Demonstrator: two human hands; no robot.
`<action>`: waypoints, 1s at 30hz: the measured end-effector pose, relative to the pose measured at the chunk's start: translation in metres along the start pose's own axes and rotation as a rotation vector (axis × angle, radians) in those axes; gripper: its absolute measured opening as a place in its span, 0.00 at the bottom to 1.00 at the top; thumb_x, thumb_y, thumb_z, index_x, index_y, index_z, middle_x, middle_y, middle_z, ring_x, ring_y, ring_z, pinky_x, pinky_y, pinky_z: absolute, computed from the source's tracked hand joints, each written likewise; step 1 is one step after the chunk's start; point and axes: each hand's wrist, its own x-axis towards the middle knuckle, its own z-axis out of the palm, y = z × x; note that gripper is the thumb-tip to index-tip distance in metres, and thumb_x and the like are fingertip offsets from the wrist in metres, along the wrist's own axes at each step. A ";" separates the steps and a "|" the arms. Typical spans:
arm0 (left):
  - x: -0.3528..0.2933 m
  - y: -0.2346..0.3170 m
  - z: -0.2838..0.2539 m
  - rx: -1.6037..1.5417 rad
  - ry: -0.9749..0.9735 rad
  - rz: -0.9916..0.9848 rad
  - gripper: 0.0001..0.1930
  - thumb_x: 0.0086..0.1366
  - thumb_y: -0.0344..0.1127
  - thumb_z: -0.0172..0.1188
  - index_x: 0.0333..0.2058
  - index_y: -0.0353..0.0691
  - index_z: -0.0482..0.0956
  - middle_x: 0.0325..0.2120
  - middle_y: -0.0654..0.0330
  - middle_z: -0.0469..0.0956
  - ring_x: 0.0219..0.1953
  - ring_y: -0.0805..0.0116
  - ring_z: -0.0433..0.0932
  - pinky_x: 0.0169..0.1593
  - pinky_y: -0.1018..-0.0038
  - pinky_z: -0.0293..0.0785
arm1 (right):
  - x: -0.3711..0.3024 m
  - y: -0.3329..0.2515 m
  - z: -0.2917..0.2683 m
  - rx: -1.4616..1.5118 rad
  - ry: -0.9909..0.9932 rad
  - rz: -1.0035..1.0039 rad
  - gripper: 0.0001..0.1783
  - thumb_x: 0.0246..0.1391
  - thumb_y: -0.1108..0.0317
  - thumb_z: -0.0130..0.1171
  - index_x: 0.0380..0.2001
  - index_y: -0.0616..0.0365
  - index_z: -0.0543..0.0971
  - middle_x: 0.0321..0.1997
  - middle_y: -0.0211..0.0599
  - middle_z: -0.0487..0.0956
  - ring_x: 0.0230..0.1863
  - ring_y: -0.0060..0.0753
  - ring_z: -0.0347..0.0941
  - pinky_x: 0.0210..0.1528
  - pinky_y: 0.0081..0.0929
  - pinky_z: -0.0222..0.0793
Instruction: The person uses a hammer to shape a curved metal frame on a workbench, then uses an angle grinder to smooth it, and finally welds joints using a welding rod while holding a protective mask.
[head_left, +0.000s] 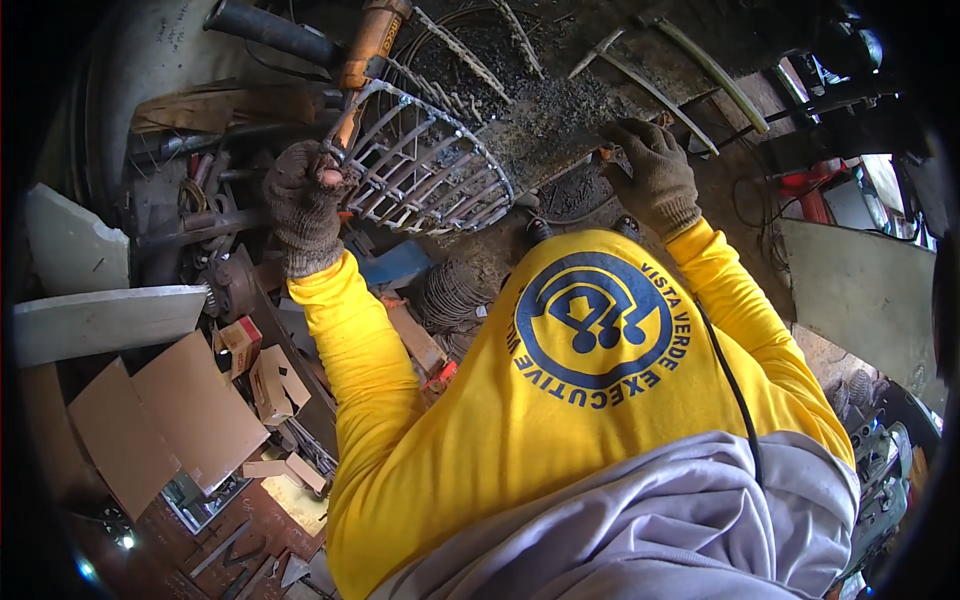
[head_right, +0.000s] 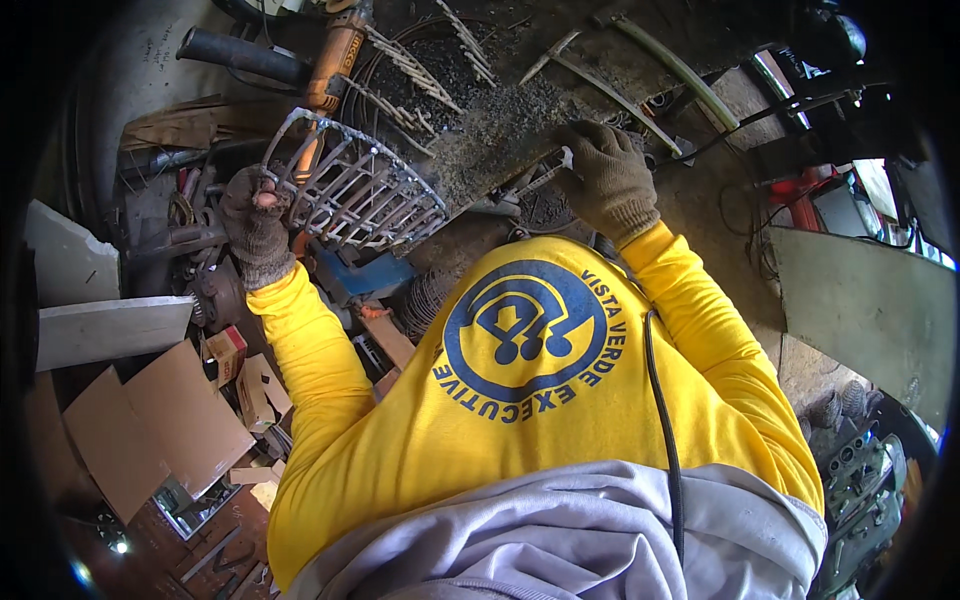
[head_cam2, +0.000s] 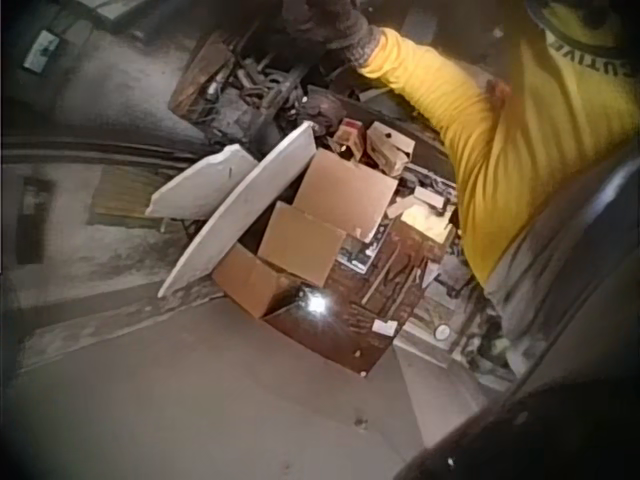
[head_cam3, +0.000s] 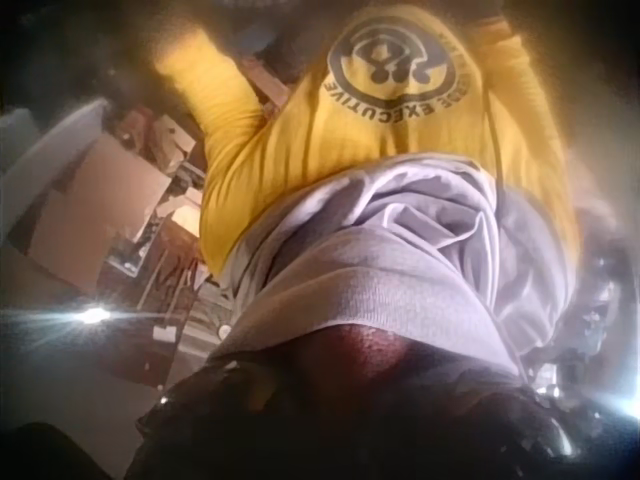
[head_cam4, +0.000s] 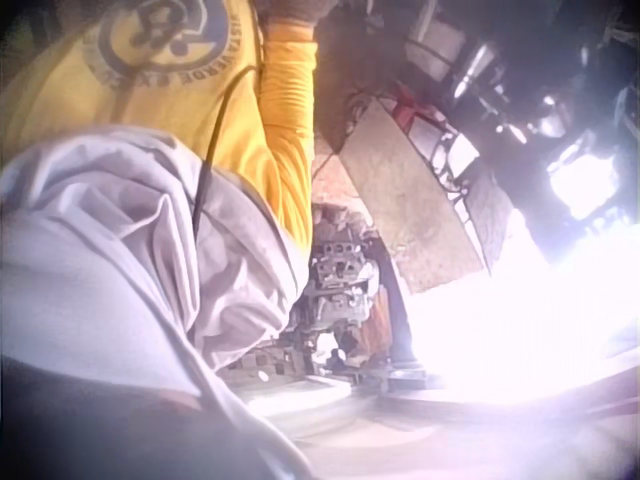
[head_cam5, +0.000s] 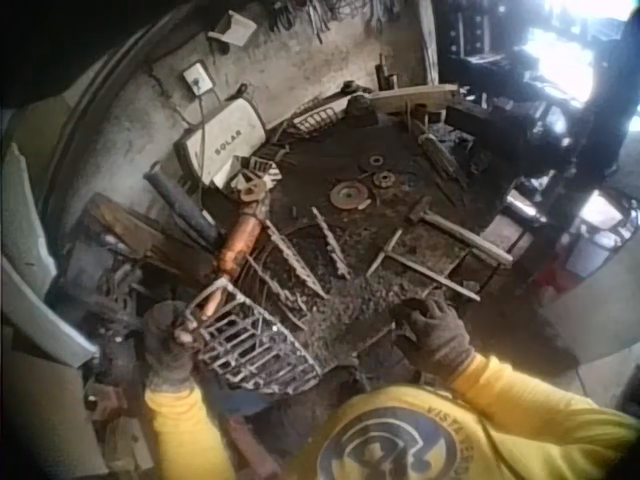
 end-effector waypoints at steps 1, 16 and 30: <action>-0.001 0.001 0.000 -0.079 -0.003 -0.050 0.29 0.51 0.60 0.72 0.32 0.36 0.78 0.23 0.67 0.77 0.24 0.76 0.75 0.29 0.79 0.71 | 0.000 0.000 0.000 -0.009 0.010 -0.003 0.26 0.47 0.61 0.64 0.53 0.45 0.76 0.57 0.41 0.74 0.57 0.52 0.69 0.57 0.45 0.66; -0.004 0.002 0.000 0.012 0.009 -0.020 0.30 0.51 0.62 0.71 0.32 0.36 0.79 0.24 0.66 0.77 0.26 0.75 0.76 0.31 0.78 0.72 | 0.001 0.000 -0.001 -0.002 0.000 0.003 0.25 0.47 0.62 0.63 0.52 0.44 0.76 0.56 0.39 0.74 0.57 0.51 0.69 0.57 0.45 0.67; 0.001 0.001 0.000 0.069 0.000 -0.032 0.33 0.52 0.65 0.68 0.34 0.35 0.78 0.27 0.68 0.74 0.28 0.76 0.71 0.34 0.79 0.69 | 0.002 -0.002 -0.001 0.011 -0.007 -0.002 0.26 0.46 0.63 0.63 0.53 0.44 0.76 0.57 0.41 0.73 0.58 0.53 0.68 0.59 0.46 0.65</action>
